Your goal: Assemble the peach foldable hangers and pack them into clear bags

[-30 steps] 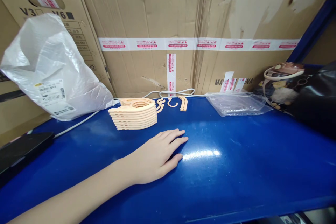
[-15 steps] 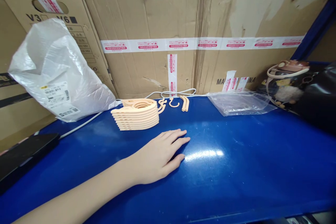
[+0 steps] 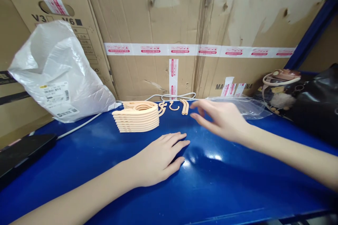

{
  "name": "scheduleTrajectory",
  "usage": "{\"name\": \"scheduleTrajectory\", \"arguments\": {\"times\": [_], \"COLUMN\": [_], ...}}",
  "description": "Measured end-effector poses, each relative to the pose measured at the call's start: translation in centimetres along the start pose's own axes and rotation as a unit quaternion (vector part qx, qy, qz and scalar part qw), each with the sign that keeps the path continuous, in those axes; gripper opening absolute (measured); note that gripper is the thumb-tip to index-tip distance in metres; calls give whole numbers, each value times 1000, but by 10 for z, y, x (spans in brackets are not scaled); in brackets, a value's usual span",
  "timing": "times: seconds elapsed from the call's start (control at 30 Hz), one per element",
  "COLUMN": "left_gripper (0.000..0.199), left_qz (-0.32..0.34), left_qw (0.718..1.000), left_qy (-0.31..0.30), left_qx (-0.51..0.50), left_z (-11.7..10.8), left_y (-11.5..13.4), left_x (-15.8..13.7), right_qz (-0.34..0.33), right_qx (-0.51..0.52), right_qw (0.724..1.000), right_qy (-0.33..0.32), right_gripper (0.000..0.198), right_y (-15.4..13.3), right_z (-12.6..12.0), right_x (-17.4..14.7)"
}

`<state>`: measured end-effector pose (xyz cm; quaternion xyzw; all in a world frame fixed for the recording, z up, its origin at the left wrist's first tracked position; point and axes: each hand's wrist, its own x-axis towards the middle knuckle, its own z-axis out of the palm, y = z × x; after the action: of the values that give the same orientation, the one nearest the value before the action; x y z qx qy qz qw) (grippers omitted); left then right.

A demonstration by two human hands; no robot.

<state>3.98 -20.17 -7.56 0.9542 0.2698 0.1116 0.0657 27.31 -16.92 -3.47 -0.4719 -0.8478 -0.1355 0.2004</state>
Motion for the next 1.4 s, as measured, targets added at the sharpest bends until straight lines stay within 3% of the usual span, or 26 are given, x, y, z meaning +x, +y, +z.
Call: {"name": "scheduleTrajectory", "arguments": {"times": [0.13, 0.27, 0.37, 0.57, 0.67, 0.73, 0.83, 0.93, 1.03, 1.23, 1.4], "left_gripper": [45, 44, 46, 61, 64, 60, 39, 17, 12, 21, 22], "left_qz": [-3, -2, 2, 32, 27, 16, -21, -48, -63, -106, -121], "left_qw": [1000, 1000, 1000, 998, 996, 995, 997, 997, 997, 993, 992], "left_qy": [-16, -11, 3, 61, 87, 93, 69, 45, 41, 45, 34], "left_qx": [11, 12, 7, 4, 4, 8, 21, 28, 24, -11, -18], "left_z": [-1, -1, -3, -7, -6, -6, -5, -5, -6, -13, -16], "left_y": [0, 0, 2, 7, 7, 6, 3, 1, 1, 1, -5], "left_x": [0, -1, -3, -4, -3, -1, 0, 1, 1, 0, -1], "right_qz": [130, 177, 185, 139, 97, 39, -39, -75, -80, -10, 7], "right_qx": [-31, -30, -13, 32, 57, 102, 170, 178, 130, 44, 25], "right_qw": [986, 977, 973, 973, 976, 977, 966, 966, 982, 992, 992], "right_qy": [-95, -110, -137, -179, -188, -182, -193, -174, -116, -122, -121], "right_gripper": [47, 51, 41, 17, 18, 18, 19, 20, 22, 30, 21], "right_y": [23, 44, 51, 47, 30, 12, -11, -19, -7, 18, 22], "right_z": [39, 75, 76, 39, 22, 11, -2, -3, 14, 67, 75], "right_x": [49, 75, 74, 34, 1, -20, -36, -24, 9, 71, 71]}}
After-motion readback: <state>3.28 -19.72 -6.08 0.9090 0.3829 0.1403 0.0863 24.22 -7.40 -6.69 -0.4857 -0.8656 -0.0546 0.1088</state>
